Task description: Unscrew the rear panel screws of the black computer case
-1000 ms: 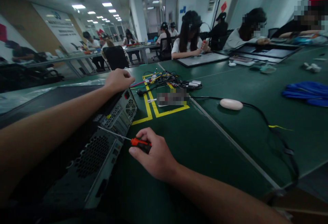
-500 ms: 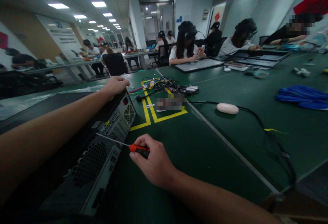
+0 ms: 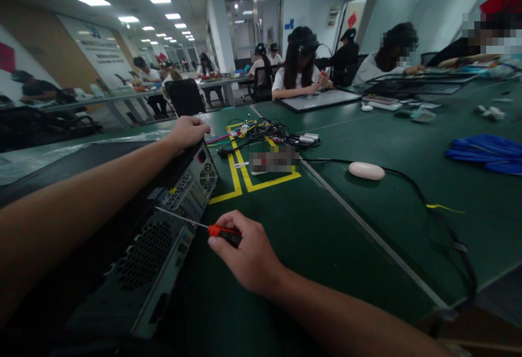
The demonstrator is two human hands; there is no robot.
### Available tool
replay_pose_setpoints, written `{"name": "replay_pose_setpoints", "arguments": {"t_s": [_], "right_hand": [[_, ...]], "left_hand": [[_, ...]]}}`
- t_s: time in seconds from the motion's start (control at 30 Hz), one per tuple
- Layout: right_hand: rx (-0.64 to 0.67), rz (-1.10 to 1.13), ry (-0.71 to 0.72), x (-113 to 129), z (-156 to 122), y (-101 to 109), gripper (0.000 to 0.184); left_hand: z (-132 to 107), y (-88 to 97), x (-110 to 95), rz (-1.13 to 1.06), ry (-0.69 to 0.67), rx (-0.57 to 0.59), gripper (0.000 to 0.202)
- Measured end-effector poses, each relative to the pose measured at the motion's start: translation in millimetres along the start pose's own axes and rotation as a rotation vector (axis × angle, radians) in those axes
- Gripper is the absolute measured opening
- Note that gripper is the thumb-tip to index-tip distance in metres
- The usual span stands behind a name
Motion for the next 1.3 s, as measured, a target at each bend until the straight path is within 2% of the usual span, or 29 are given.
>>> {"name": "replay_pose_setpoints", "arguments": {"t_s": [0.3, 0.5, 0.83, 1.0, 1.1, 1.3], "right_hand": [[-0.009, -0.022, 0.008, 0.9, 0.1, -0.9, 0.014], [-0.022, -0.077, 0.034, 3.6, 0.2, -0.1, 0.014], [-0.027, -0.122, 0.05, 4.0, 1.6, 0.1, 0.025], [-0.01, -0.105, 0.028, 2.1, 0.5, -1.0, 0.022], [-0.037, -0.105, 0.017, 0.7, -0.5, -1.0, 0.026], [-0.025, -0.112, 0.04, 3.0, 1.5, -1.6, 0.015]], "left_hand": [[2.2, -0.1, 3.4, 0.031, -0.026, 0.001, 0.013], [8.4, -3.1, 5.7, 0.082, -0.059, 0.052, 0.005], [14.7, -5.6, 8.6, 0.084, -0.08, 0.086, 0.011], [15.7, -5.4, 9.2, 0.088, -0.075, 0.076, 0.018], [14.7, -5.2, 7.8, 0.1, -0.068, 0.086, 0.019], [14.0, -4.9, 6.2, 0.118, -0.086, 0.089, 0.019]]}}
Point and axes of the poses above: each hand's wrist, its own z-axis towards the middle knuckle, its own y-axis out of the back of the hand, x = y × z, the point moved 3 cm from there along z, towards the middle knuckle, and after that the axes turned 13 degrees about x, right-handed, at the moved point
